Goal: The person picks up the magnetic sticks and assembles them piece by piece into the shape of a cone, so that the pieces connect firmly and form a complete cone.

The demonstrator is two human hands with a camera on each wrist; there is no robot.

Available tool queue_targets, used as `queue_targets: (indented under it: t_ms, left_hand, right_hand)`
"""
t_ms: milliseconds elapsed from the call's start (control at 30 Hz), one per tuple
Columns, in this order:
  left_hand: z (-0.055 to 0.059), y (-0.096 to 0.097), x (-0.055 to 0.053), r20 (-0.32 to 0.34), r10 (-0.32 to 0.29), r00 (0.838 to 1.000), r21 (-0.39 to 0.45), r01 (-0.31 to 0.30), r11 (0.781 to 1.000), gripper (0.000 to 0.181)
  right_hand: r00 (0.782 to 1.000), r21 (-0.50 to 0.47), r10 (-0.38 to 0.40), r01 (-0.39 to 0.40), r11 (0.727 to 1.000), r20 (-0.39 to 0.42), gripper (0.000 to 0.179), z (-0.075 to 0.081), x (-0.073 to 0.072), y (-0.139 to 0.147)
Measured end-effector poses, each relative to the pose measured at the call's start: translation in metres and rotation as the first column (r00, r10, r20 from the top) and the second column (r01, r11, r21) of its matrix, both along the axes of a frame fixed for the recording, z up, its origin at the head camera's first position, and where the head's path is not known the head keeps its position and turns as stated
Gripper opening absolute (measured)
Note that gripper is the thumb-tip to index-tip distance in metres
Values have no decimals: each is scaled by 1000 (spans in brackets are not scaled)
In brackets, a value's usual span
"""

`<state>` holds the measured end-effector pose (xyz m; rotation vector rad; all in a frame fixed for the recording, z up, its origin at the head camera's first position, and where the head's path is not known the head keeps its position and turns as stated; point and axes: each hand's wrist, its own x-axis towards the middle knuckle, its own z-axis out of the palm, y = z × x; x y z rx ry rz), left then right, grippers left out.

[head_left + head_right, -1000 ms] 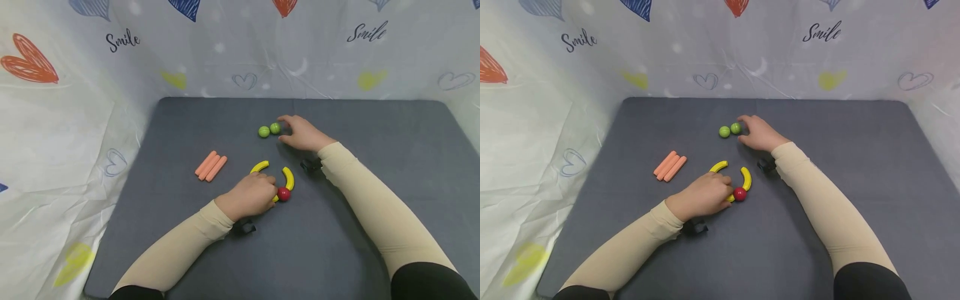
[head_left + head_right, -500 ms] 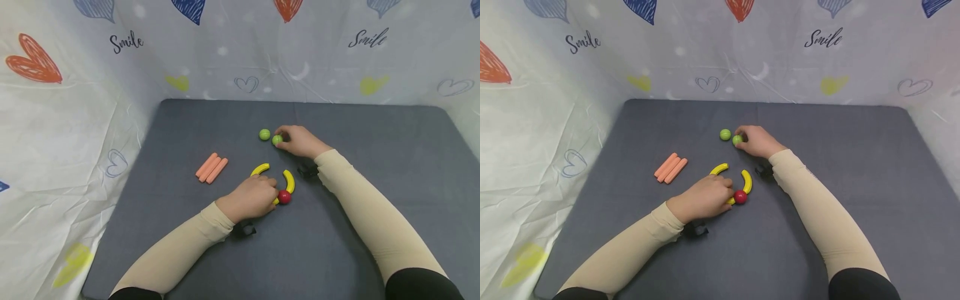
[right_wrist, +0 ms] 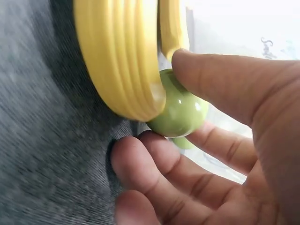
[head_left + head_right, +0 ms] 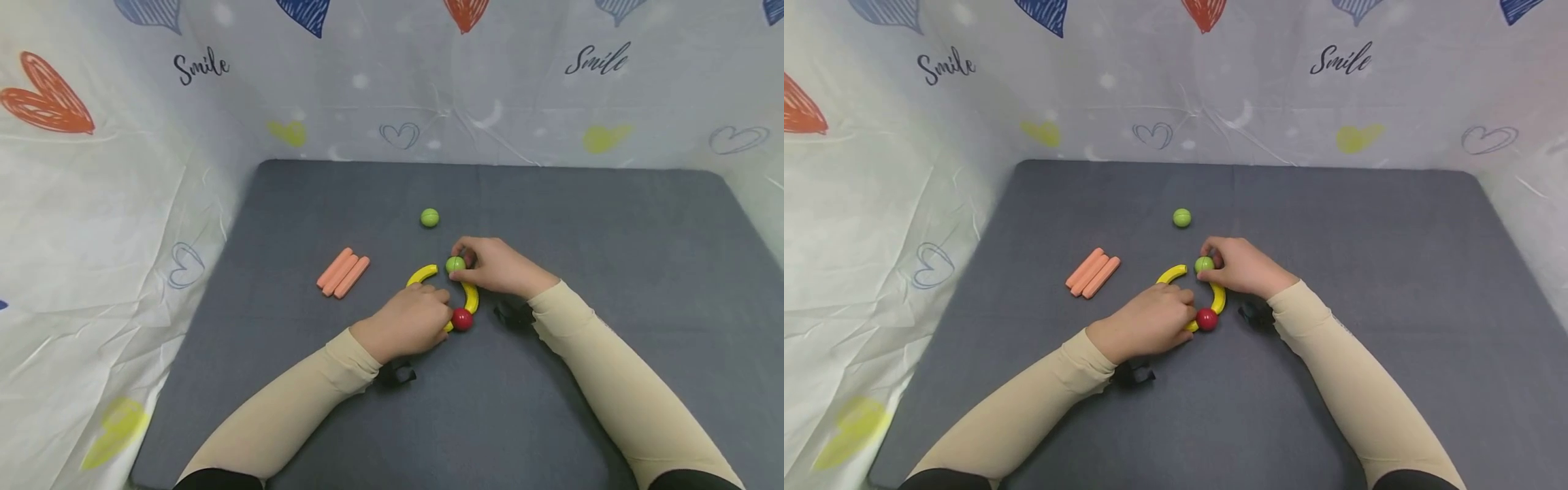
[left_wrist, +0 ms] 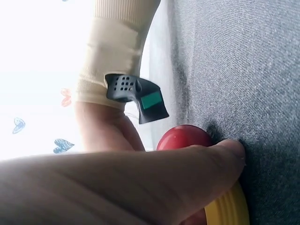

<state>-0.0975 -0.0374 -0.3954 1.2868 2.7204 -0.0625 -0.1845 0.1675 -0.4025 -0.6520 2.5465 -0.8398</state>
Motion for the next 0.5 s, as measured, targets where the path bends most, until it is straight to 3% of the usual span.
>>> queue_targets:
  t_ms: [267, 500]
  left_hand:
    - [-1, 0, 0, 16, 0, 1000, -4, 0, 1000, 22]
    - [1, 1, 0, 15, 2, 1000, -11, -2, 1000, 24]
  right_hand:
    - [1000, 30, -16, 17, 999, -20, 41, -1, 11, -2]
    - [999, 1, -27, 27, 1000, -25, 41, -2, 13, -3]
